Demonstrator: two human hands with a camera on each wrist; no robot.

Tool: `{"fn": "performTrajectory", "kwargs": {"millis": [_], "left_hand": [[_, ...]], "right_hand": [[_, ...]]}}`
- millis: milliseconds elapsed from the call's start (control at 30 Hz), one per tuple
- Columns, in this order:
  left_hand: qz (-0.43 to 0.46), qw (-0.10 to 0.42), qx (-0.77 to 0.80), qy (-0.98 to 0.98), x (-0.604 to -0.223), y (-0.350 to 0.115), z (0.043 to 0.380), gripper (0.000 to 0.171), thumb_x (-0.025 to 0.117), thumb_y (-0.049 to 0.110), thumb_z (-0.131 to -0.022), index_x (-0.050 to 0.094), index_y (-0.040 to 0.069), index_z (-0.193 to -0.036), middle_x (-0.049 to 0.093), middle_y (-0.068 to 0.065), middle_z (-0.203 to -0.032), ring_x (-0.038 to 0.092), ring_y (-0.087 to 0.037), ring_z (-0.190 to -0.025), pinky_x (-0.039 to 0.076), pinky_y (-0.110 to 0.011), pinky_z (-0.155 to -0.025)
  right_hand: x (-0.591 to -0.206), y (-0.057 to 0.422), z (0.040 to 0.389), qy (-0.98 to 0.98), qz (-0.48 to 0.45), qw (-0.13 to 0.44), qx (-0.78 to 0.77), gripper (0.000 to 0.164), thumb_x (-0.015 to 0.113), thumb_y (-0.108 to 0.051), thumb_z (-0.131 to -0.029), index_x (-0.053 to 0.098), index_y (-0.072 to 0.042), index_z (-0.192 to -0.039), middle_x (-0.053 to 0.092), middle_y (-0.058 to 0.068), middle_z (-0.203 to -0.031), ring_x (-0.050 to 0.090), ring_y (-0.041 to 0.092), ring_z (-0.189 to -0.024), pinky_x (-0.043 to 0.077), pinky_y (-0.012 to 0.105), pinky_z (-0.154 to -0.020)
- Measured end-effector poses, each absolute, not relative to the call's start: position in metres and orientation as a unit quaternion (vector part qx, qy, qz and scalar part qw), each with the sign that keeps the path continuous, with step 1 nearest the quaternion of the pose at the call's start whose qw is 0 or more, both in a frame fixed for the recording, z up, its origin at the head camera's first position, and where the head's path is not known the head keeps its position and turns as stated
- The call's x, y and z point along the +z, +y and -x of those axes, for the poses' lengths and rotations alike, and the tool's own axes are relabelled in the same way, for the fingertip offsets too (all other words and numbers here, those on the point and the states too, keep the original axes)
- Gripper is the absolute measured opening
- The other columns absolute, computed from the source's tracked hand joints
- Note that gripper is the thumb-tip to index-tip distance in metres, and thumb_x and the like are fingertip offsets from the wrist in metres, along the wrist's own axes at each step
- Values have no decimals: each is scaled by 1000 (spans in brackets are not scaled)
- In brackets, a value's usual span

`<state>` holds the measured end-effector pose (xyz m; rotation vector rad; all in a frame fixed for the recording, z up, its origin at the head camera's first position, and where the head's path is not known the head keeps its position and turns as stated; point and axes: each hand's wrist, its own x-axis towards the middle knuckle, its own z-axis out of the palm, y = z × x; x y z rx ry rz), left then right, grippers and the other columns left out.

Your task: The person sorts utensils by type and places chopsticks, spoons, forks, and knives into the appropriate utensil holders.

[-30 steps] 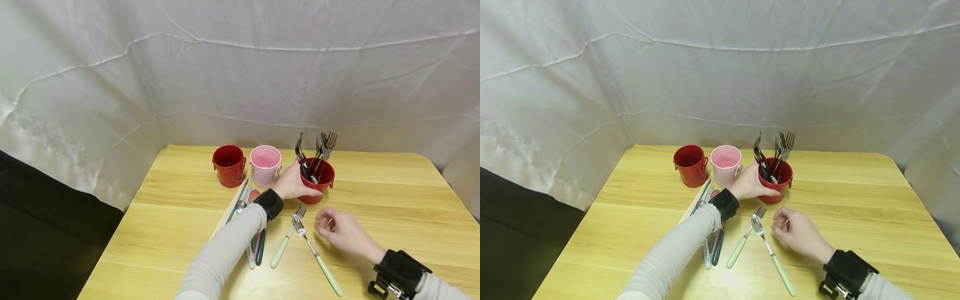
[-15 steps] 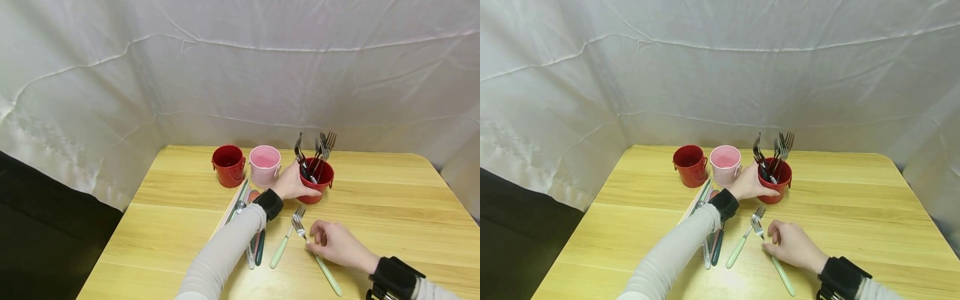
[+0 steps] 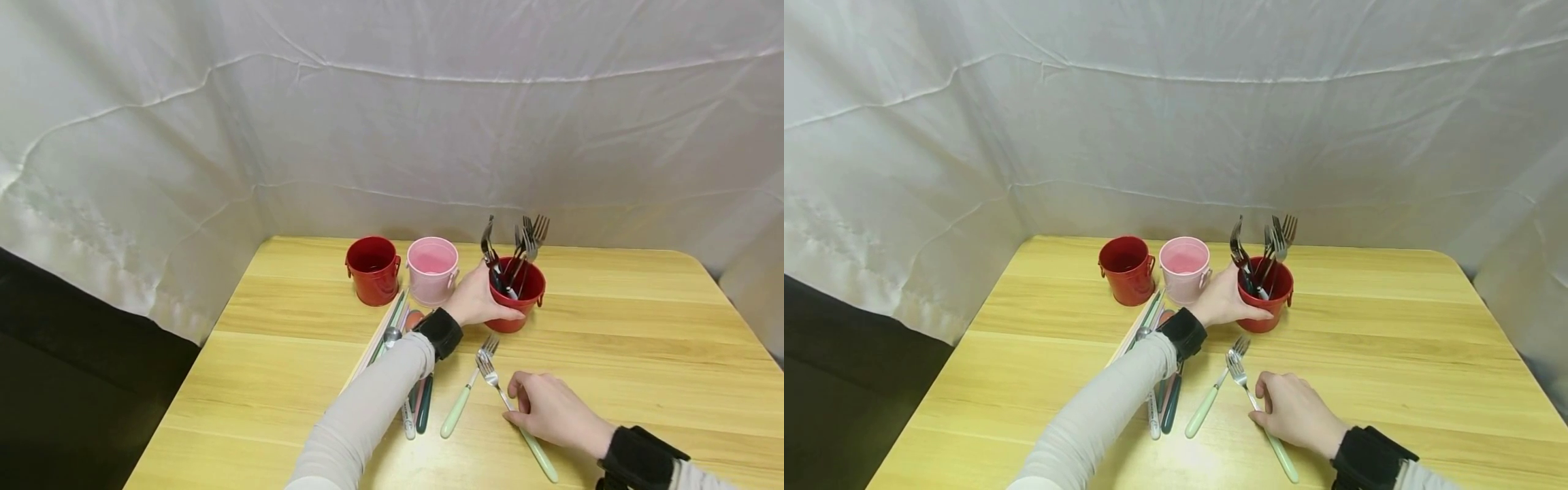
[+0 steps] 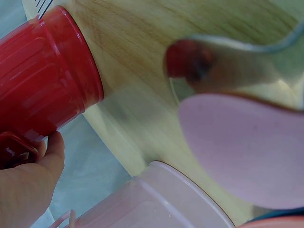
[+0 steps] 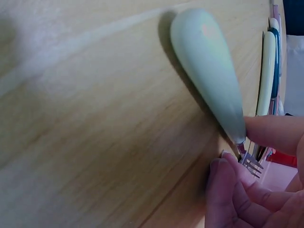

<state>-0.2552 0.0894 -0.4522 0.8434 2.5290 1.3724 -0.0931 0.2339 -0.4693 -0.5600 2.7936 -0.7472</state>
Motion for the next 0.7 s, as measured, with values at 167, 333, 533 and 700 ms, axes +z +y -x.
{"fn": "performTrajectory", "kwargs": {"millis": [167,333,533,700], "left_hand": [[-285,66,453,842,-452,90,254,92,87,35,-62,36,18,-137,55,5,-127,52,-9,-113,46,-23,-94],[-284,64,450,844,-452,89,253,93,88,34,-62,36,17,-138,55,4,-127,52,-8,-113,46,-23,-94],[-281,63,449,846,-451,89,253,94,88,34,-61,36,17,-137,55,4,-127,52,-9,-113,46,-23,-94],[-284,61,445,847,-450,90,252,94,88,35,-61,36,16,-138,55,3,-127,52,-9,-113,46,-23,-94]], "right_hand": [[-470,235,92,943,191,95,-256,22,77,-19,-75,55,-16,-81,45,-13,-59,39,1,-52,34,20,-47],[-470,236,91,941,201,94,-256,18,71,-12,-73,55,-16,-79,46,-13,-59,39,0,-51,35,20,-47],[-470,240,90,938,201,100,-265,19,66,-7,-69,54,-16,-80,47,-13,-60,40,0,-53,35,20,-48],[-470,246,88,930,196,109,-291,18,65,-5,-73,55,-14,-84,48,-12,-63,42,0,-55,37,20,-50]]}}
